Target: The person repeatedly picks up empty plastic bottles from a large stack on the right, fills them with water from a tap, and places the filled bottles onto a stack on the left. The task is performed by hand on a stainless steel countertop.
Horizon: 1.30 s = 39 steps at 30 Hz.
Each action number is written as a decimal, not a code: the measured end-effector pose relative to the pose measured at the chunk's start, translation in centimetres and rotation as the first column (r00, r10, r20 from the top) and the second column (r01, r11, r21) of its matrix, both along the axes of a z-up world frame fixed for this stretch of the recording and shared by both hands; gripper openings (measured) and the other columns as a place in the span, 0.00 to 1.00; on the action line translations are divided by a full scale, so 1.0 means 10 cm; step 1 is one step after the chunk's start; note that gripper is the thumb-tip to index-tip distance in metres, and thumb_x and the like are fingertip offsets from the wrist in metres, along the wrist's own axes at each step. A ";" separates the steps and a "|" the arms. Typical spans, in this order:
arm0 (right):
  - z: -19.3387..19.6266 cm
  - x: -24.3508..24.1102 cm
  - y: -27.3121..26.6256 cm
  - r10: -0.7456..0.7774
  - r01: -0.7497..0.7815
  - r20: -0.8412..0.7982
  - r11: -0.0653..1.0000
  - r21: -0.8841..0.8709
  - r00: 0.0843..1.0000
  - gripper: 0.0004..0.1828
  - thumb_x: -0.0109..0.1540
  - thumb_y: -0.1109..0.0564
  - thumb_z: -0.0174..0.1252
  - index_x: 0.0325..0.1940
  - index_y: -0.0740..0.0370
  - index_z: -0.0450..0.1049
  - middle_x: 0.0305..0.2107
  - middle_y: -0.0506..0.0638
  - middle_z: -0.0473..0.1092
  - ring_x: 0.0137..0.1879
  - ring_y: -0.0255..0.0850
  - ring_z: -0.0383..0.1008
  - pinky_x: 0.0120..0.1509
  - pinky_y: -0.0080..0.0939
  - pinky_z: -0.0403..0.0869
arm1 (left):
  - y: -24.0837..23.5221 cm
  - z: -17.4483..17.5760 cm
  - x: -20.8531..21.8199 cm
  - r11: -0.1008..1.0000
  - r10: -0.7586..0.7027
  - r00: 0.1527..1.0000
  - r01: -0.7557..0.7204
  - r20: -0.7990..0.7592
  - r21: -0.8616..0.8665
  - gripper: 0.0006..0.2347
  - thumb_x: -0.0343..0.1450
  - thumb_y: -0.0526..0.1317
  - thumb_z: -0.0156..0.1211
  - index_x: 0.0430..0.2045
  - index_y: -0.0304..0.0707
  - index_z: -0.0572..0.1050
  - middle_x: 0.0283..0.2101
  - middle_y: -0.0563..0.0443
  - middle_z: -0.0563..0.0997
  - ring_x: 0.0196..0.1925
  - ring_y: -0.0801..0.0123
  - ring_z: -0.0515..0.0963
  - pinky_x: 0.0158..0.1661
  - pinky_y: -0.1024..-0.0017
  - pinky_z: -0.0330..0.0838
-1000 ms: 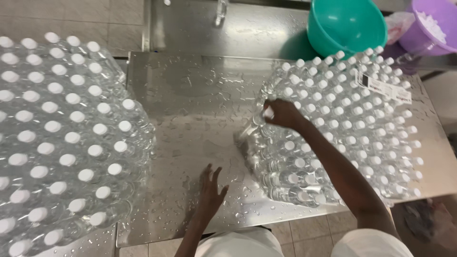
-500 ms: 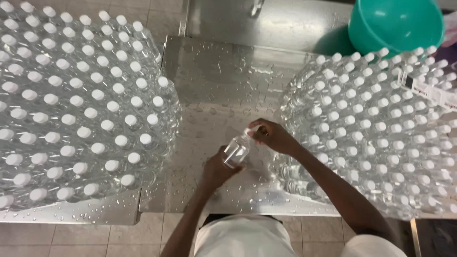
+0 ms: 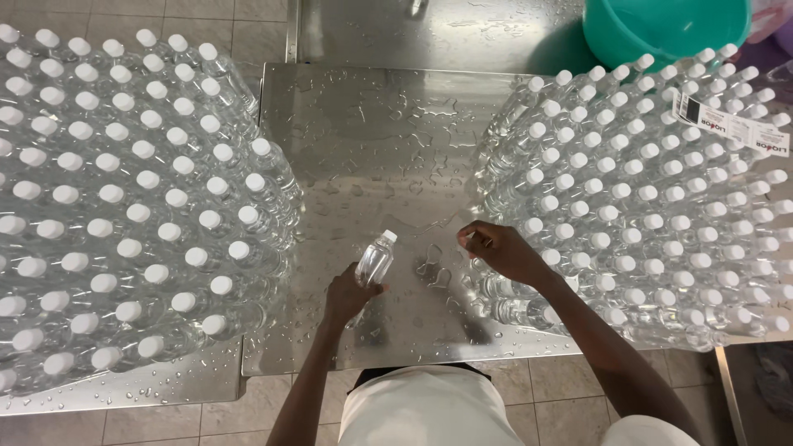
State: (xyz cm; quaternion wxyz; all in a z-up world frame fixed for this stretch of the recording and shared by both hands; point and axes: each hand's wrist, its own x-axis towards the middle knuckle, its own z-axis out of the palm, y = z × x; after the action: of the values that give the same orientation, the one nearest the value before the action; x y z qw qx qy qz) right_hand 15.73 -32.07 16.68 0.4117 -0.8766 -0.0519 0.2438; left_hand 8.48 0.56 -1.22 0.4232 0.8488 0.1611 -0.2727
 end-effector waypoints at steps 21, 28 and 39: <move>0.15 -0.12 0.34 0.331 -0.314 0.099 0.936 -0.158 0.938 0.16 0.72 0.50 0.58 0.60 0.61 0.79 0.38 0.61 0.82 0.47 0.56 0.84 0.53 0.59 0.80 | -0.10 1.07 -0.14 0.891 0.046 0.994 0.006 0.104 -0.455 0.36 0.64 0.48 0.81 0.65 0.31 0.71 0.56 0.25 0.84 0.61 0.33 0.84 0.60 0.40 0.78; 0.65 -0.08 0.50 0.689 -0.552 0.337 0.719 -0.422 0.641 0.25 0.76 0.40 0.50 0.70 0.57 0.70 0.47 0.57 0.76 0.58 0.54 0.78 0.61 0.57 0.78 | -0.07 1.28 -0.23 0.795 -0.101 0.959 0.239 0.266 -0.558 0.36 0.62 0.44 0.84 0.64 0.38 0.71 0.49 0.31 0.86 0.50 0.46 0.87 0.48 0.48 0.84; 0.18 -0.13 0.37 0.823 -0.640 0.227 0.553 -0.533 0.521 0.28 0.78 0.37 0.33 0.60 0.60 0.69 0.29 0.57 0.76 0.42 0.52 0.81 0.52 0.54 0.79 | -0.10 1.52 -0.29 0.859 -0.304 0.890 0.410 0.340 -0.307 0.35 0.65 0.46 0.82 0.67 0.40 0.71 0.46 0.36 0.88 0.45 0.46 0.89 0.44 0.50 0.85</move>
State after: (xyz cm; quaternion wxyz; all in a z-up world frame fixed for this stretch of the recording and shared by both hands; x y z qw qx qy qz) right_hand 14.40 -28.33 18.43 0.0614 -0.8600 -0.4693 0.1905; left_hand 5.54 -0.42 13.98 0.5354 0.7984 -0.1165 -0.2498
